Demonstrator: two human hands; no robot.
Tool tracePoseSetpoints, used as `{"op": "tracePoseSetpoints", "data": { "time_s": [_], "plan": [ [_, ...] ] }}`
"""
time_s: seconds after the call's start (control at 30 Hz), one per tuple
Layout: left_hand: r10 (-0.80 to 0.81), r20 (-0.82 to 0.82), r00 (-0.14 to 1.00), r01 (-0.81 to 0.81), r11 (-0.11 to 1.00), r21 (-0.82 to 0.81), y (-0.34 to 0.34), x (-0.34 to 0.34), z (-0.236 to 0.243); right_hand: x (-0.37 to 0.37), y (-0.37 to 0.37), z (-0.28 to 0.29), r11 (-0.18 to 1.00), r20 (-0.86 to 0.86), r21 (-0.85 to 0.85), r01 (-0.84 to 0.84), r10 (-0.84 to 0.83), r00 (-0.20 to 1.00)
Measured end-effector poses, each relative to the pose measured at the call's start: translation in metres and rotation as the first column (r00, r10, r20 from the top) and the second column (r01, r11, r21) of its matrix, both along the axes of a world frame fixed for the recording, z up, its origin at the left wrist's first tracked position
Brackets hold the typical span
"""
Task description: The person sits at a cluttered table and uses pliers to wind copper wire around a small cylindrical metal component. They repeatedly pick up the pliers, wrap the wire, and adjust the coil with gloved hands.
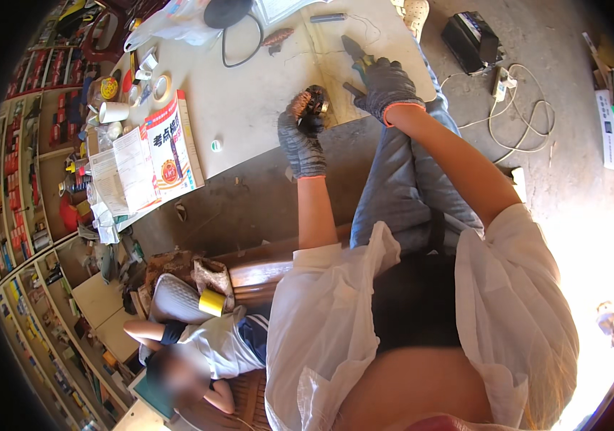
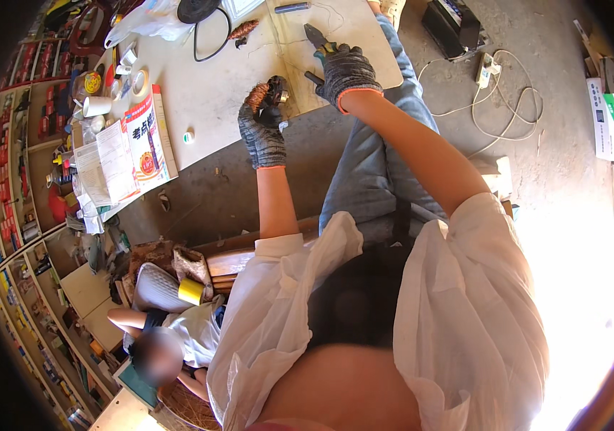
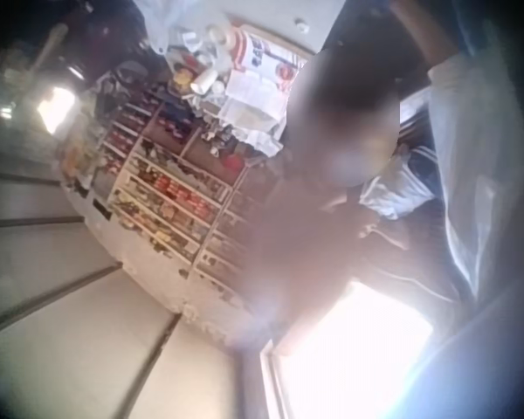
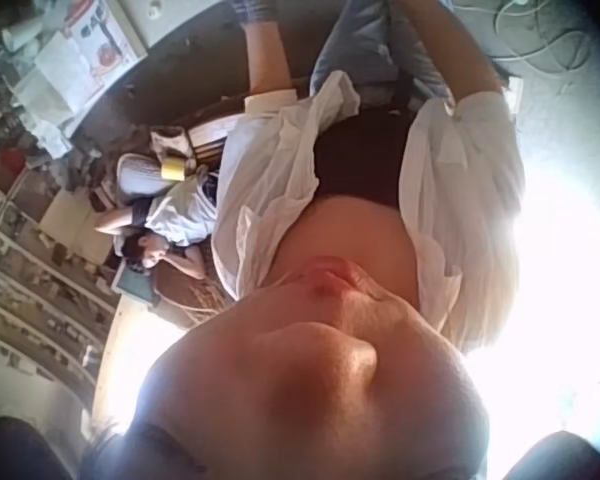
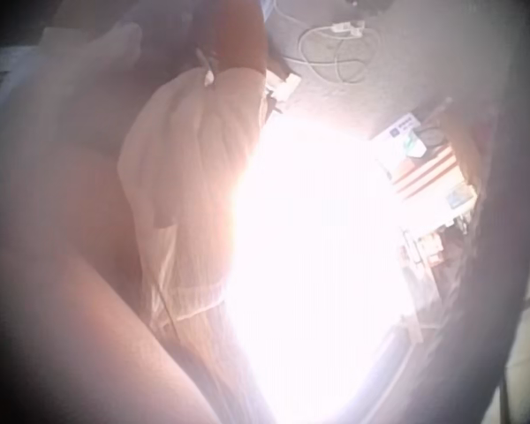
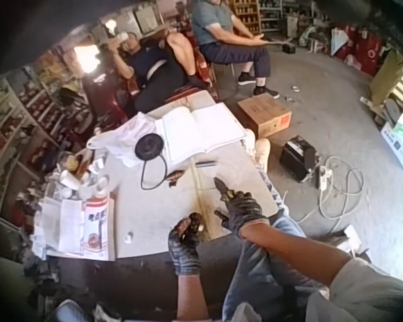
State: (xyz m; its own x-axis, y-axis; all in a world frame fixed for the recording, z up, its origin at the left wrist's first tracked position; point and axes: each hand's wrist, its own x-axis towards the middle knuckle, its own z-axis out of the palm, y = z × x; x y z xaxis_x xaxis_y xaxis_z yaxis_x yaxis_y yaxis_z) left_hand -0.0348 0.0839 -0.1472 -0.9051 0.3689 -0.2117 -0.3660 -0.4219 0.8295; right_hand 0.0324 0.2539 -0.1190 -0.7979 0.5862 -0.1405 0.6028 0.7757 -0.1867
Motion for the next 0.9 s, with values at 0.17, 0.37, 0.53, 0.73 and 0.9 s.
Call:
{"op": "tracePoseSetpoints", "data": {
  "time_s": [0.17, 0.37, 0.53, 0.73, 0.9],
  "plan": [
    [-0.004, -0.005, 1.000, 0.004, 1.000, -0.014, -0.004, 0.006, 0.011, -0.004, 0.007, 0.005, 0.998, 0.007, -0.058, 0.015, -0.015, 1.000],
    [-0.029, 0.037, 0.999, 0.030, 0.999, -0.035, -0.003, 0.008, 0.017, -0.016, 0.013, -0.009, 0.989, 0.047, -0.109, 0.099, -0.095, 0.994],
    [0.019, 0.026, 0.999, -0.019, 1.000, 0.010, -0.004, 0.013, 0.007, -0.018, 0.020, 0.001, 0.979, 0.131, -0.157, 0.128, -0.108, 0.986],
    [0.021, 0.034, 0.999, -0.019, 0.999, -0.051, -0.002, 0.018, 0.015, -0.014, 0.021, -0.007, 1.000, 0.082, -0.016, 0.001, 0.000, 0.997],
    [-0.010, 0.011, 1.000, 0.011, 0.992, -0.126, -0.005, 0.015, 0.010, -0.004, 0.010, 0.010, 0.998, 0.056, 0.022, -0.054, 0.053, 0.997]
  ]
}}
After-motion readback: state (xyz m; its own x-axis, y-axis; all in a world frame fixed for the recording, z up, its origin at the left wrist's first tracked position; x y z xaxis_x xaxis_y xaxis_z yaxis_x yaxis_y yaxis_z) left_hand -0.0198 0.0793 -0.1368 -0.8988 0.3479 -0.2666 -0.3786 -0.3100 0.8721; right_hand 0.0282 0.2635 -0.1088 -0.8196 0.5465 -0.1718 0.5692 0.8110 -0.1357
